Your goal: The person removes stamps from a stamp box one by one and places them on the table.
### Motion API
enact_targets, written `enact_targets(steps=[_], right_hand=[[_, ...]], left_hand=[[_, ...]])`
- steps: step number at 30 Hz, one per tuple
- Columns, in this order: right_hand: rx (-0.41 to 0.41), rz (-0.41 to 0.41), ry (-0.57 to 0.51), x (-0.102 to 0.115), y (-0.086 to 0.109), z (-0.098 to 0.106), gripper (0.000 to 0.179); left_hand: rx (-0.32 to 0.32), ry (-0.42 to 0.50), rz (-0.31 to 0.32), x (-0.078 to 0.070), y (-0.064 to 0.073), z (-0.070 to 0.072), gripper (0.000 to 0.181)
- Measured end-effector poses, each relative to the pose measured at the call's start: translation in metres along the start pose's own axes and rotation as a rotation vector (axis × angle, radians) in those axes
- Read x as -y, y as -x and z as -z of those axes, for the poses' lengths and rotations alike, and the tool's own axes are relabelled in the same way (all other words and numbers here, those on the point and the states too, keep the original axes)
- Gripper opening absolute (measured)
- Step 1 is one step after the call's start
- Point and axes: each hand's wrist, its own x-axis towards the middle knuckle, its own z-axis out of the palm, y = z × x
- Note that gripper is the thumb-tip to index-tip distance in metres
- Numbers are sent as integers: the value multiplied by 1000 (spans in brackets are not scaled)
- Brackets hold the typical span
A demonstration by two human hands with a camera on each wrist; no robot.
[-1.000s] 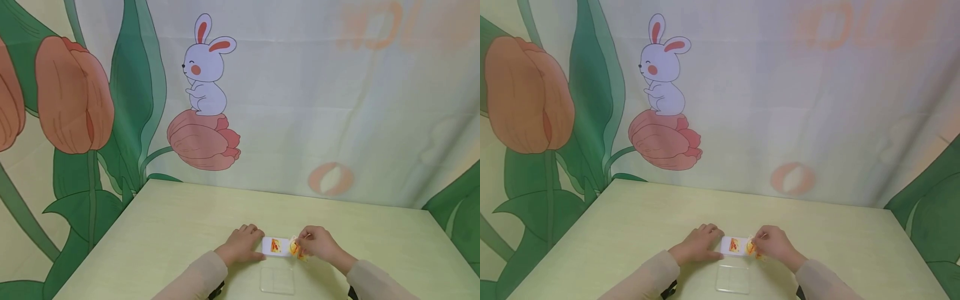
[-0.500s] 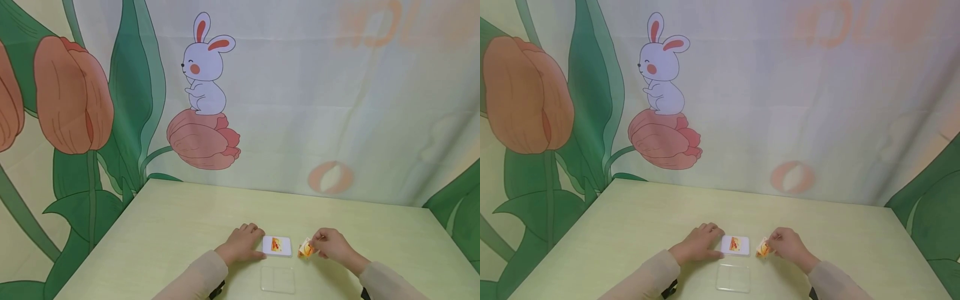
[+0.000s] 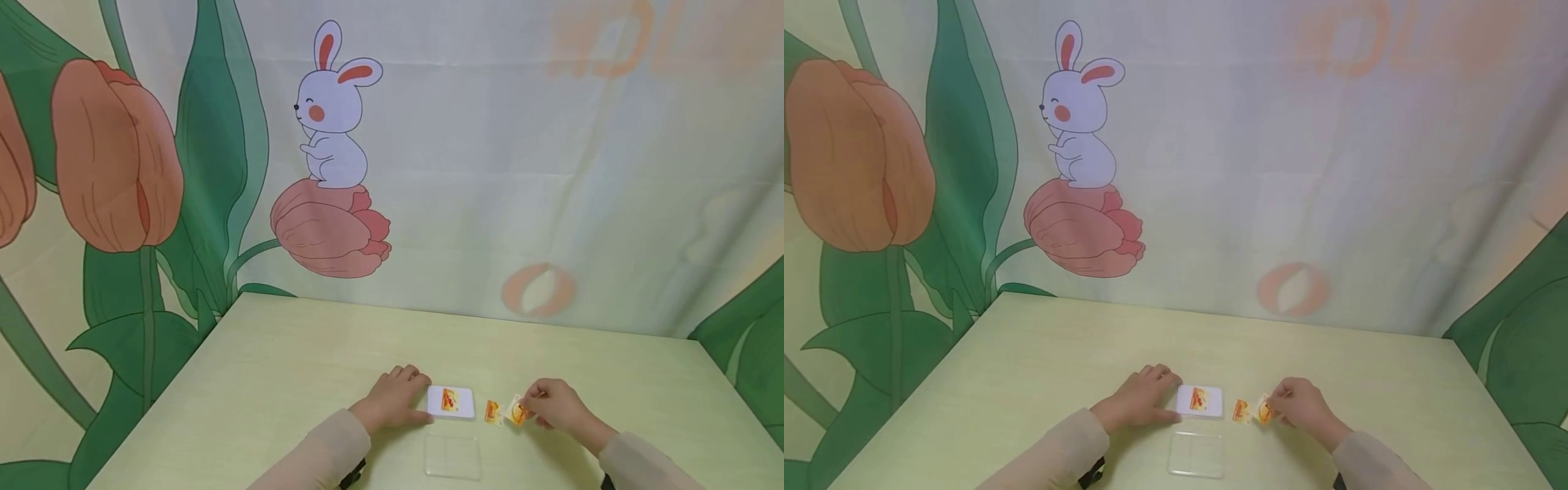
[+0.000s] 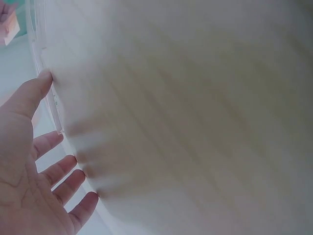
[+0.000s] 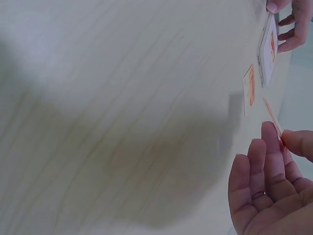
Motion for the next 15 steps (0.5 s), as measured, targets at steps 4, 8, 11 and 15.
enact_targets(steps=[4,8,11,15], right_hand=[[-8,-45,3,-6,-2,1,9],[-9,-73,20,-12,-3,1,10],[-11,-83,35,-18,-5,1,10],[-12,-90,34,-23,-8,0,11]], left_hand=[[-9,0,-5,0,0,1,62],[-12,1,-11,0,1,1,62],[-8,2,-14,0,1,1,62],[-5,5,-15,-1,2,2,61]])
